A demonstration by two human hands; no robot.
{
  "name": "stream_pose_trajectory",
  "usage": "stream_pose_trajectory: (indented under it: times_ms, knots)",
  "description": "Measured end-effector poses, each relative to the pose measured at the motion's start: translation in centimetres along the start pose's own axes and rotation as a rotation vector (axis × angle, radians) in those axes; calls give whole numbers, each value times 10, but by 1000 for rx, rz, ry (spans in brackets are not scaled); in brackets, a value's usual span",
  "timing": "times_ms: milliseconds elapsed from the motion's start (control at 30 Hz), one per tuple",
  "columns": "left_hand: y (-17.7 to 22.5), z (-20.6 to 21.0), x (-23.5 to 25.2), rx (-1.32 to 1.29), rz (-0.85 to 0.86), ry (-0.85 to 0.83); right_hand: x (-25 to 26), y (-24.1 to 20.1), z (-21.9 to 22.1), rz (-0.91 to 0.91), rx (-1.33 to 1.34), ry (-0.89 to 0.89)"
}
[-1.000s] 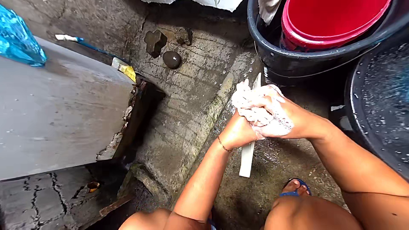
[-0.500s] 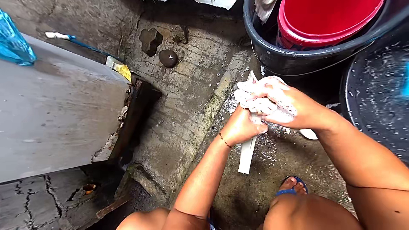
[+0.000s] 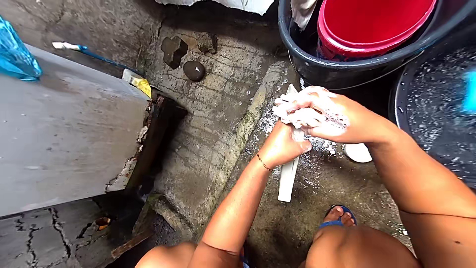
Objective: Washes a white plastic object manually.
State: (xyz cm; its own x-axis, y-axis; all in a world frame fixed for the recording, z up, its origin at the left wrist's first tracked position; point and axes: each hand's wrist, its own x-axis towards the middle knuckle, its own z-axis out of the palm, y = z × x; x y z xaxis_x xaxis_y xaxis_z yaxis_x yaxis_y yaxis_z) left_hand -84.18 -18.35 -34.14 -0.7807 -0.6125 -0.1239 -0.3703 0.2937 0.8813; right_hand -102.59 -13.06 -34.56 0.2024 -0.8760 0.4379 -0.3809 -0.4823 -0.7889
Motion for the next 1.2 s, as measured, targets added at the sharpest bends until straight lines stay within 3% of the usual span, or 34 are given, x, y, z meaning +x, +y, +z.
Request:
stream_pose_trajectory:
  times_ms: [233, 433, 833, 967, 1033, 1133, 1200]
  knots:
    - [0, 5, 0, 22, 71, 16, -5, -8, 7, 81, -92, 41]
    - [3, 8, 1, 89, 100, 27, -4, -32, 14, 184, -351, 14]
    - [5, 14, 5, 113, 83, -2, -11, -33, 5, 216, -352, 24]
    - [12, 16, 10, 114, 7, -26, -13, -26, -2, 168, -221, 161]
    - [16, 17, 11, 81, -94, -47, -17, -22, -17, 319, 4, 254]
    - [18, 19, 13, 8, -158, -38, -31, -25, -67, 525, 153, 606]
    - [14, 19, 14, -13, -142, 8, -51, -26, -122, 414, 107, 857]
